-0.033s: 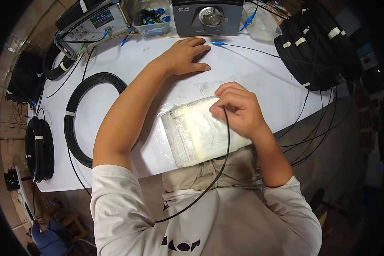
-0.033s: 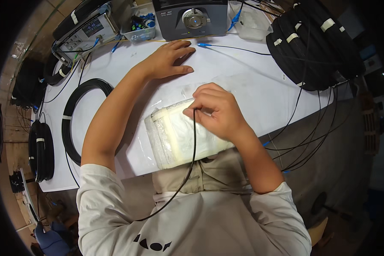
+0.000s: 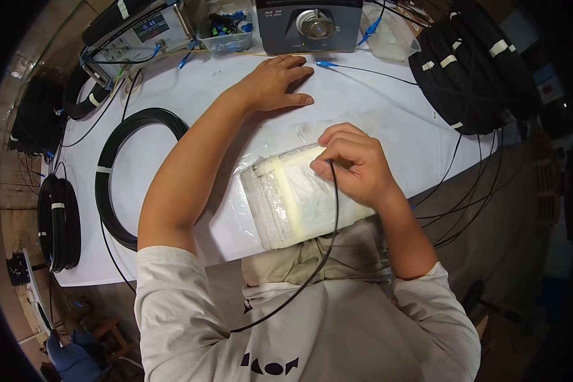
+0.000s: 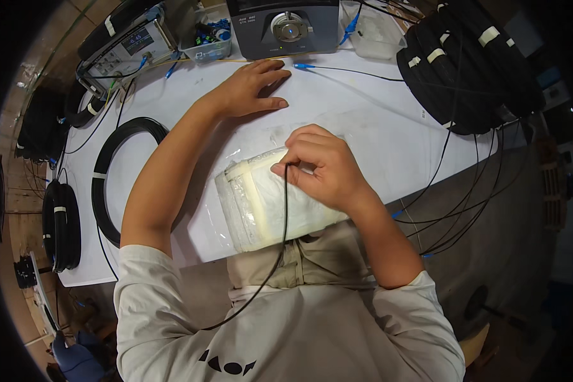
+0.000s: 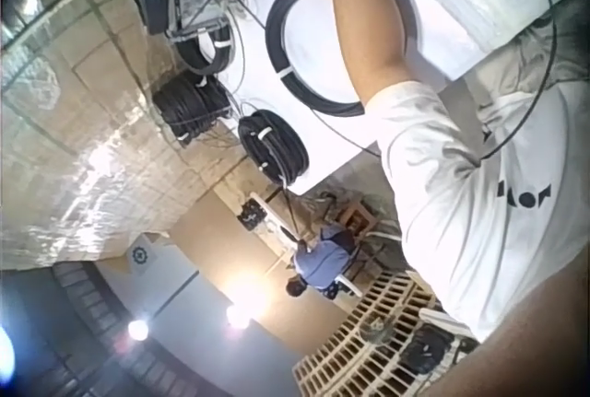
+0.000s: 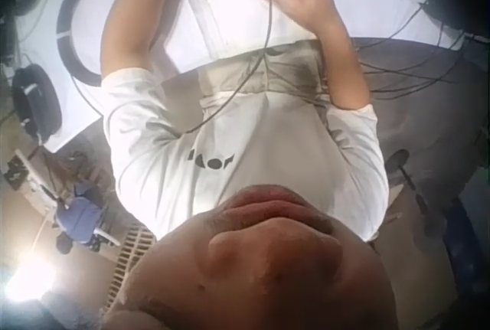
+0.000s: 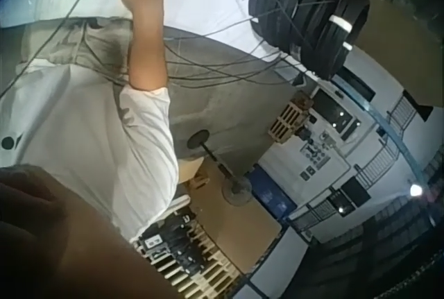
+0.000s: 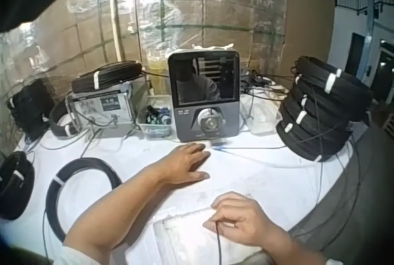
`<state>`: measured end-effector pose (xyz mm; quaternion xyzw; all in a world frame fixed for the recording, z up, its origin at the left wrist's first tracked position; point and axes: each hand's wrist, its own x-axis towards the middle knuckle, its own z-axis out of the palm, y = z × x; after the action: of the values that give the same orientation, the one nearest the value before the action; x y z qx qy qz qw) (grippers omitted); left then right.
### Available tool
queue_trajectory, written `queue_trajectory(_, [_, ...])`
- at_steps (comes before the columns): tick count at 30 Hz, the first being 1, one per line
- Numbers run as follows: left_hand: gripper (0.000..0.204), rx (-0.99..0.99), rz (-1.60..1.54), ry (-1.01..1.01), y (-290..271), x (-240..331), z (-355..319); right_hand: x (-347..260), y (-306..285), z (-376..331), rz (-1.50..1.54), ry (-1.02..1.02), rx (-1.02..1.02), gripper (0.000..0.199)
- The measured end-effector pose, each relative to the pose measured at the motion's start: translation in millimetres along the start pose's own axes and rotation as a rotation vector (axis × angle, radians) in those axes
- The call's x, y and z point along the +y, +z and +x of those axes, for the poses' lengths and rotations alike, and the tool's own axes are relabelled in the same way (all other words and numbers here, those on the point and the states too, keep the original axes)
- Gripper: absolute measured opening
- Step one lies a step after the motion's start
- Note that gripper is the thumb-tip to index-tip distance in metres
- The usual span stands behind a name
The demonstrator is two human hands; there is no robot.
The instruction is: The person is seen inspecting fiber optic cables using a specialized screen and equipment.
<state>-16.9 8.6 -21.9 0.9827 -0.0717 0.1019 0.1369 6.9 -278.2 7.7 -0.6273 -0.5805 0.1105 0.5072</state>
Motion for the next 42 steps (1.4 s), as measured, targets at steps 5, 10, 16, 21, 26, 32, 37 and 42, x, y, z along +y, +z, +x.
queue_trajectory(5, [0.079,0.0,-0.003,-0.005,-2.7,4.1,0.2,2.3,-2.1,-2.3,0.012,-0.008,-0.011,0.019])
queue_trajectory(10, [0.079,0.006,-0.005,-0.002,0.4,0.5,-1.0,1.7,-6.2,-2.9,0.043,-0.024,-0.051,0.019])
queue_trajectory(16, [0.082,0.018,0.016,-0.011,2.4,-3.1,-2.8,-1.3,-1.6,-2.9,-0.024,0.0,0.048,0.019])
queue_trajectory(21, [0.081,-0.005,0.004,-0.022,-1.0,2.4,-0.8,5.1,-3.8,-4.9,-0.161,-0.08,0.123,0.02])
queue_trajectory(26, [0.081,0.003,0.006,-0.01,0.6,0.9,-1.7,1.8,-2.9,-4.6,-0.108,0.02,0.145,0.02])
queue_trajectory(32, [0.08,0.0,0.004,-0.023,0.6,2.5,-1.7,3.9,-2.8,-6.0,-0.072,0.023,0.112,0.025])
queue_trajectory(37, [0.081,0.007,-0.01,-0.005,0.8,2.6,1.0,7.8,-5.0,-6.7,-0.063,-0.003,0.096,0.026])
queue_trajectory(42, [0.082,0.028,-0.003,-0.007,4.4,-3.4,-1.2,1.4,-1.7,-3.6,-0.041,-0.008,0.049,0.026])
